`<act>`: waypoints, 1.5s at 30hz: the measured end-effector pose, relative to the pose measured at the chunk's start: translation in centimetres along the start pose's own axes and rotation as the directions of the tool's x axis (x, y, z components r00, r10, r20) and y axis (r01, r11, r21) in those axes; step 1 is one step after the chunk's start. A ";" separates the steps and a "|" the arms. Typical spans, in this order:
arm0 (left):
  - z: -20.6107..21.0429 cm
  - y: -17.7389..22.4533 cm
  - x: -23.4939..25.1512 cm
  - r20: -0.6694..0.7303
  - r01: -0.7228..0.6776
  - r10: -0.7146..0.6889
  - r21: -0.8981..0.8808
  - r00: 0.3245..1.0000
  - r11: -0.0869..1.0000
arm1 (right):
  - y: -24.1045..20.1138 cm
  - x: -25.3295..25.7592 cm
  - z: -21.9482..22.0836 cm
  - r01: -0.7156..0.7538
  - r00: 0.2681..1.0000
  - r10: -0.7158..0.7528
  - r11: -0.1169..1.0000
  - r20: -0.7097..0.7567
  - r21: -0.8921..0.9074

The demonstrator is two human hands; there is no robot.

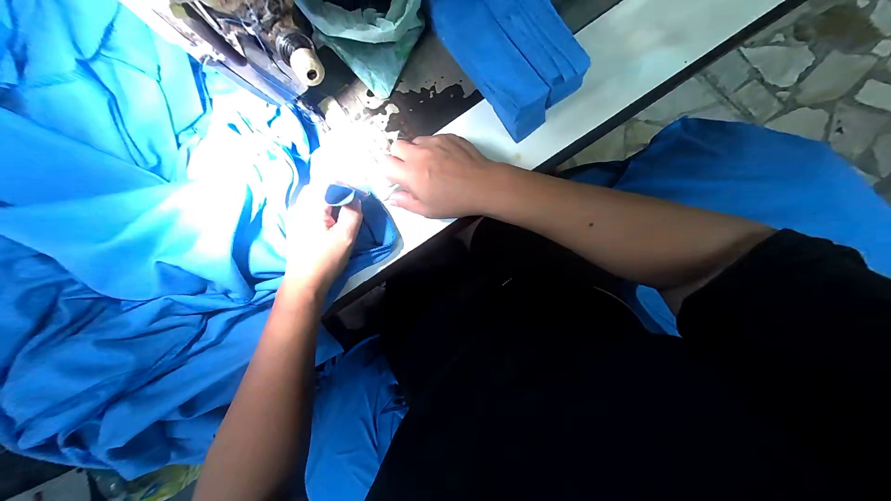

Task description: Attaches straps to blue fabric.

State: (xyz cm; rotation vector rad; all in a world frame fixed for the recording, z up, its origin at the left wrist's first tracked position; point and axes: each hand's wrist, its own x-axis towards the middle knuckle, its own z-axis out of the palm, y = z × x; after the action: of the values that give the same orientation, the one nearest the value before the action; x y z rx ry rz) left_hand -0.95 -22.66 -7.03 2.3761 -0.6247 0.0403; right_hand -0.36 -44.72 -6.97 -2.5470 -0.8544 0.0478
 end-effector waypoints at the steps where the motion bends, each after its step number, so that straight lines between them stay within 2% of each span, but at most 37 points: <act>1: -0.1 0.3 0.2 0.002 0.028 -0.028 -0.021 1.000 0.999 | 0.2 0.3 0.2 0.020 1.000 -0.020 1.000 -0.012 0.006; 4: -0.4 0.8 0.7 0.012 0.094 -0.094 -0.063 0.996 0.994 | 0.7 1.3 1.0 0.099 0.993 -0.098 0.995 -0.064 0.012; 8: -0.4 1.0 1.0 0.012 0.107 -0.107 -0.071 0.994 0.992 | 0.6 2.2 1.5 0.149 0.985 -0.144 0.988 -0.097 0.048; 13: -0.3 0.9 1.1 -0.005 0.112 -0.112 -0.047 0.994 0.993 | -0.1 2.7 1.6 0.121 0.989 -0.114 0.989 -0.090 0.082; 19: -0.3 1.2 1.1 -0.004 0.131 -0.132 -0.064 0.991 0.989 | 0.0 3.1 2.5 0.159 0.978 -0.146 0.984 -0.151 0.083; 23: -0.1 0.5 0.9 -0.007 0.102 -0.103 -0.104 0.995 0.989 | 0.2 3.0 2.3 0.137 0.985 -0.129 0.988 -0.119 0.065; 26: -0.1 0.3 0.8 -0.021 0.099 -0.102 -0.106 0.995 0.989 | 1.2 2.2 2.3 0.125 0.972 -0.108 0.990 -0.210 0.071; 29: 0.1 0.3 0.6 -0.042 0.087 -0.091 -0.080 0.995 0.993 | 0.6 1.4 2.1 0.139 0.928 -0.054 0.968 -0.369 0.208; 33: 0.2 0.5 0.3 0.000 -0.033 0.033 0.019 0.999 0.999 | -1.7 1.3 3.5 0.290 0.880 -0.122 0.903 -0.459 0.316; 37: 0.8 0.0 -0.4 0.032 -0.211 0.209 0.126 0.977 0.969 | -2.5 -0.4 3.1 0.300 0.884 -0.114 0.883 -0.454 0.362; 42: 1.4 -0.7 -1.2 0.002 -0.156 0.157 0.106 0.988 0.982 | -1.7 -3.8 1.8 0.298 0.951 -0.234 0.862 -0.201 0.411; 45: 1.6 -0.7 -1.4 -0.034 -0.143 0.148 0.116 0.988 0.983 | -0.7 -3.6 2.6 0.273 0.939 -0.178 0.907 -0.295 0.321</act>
State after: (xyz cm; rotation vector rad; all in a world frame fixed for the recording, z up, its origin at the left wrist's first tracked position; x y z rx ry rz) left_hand -2.09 -22.62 -8.98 2.4270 -0.7939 0.1949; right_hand -4.11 -45.26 -9.35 -2.0454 -0.9360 -0.1842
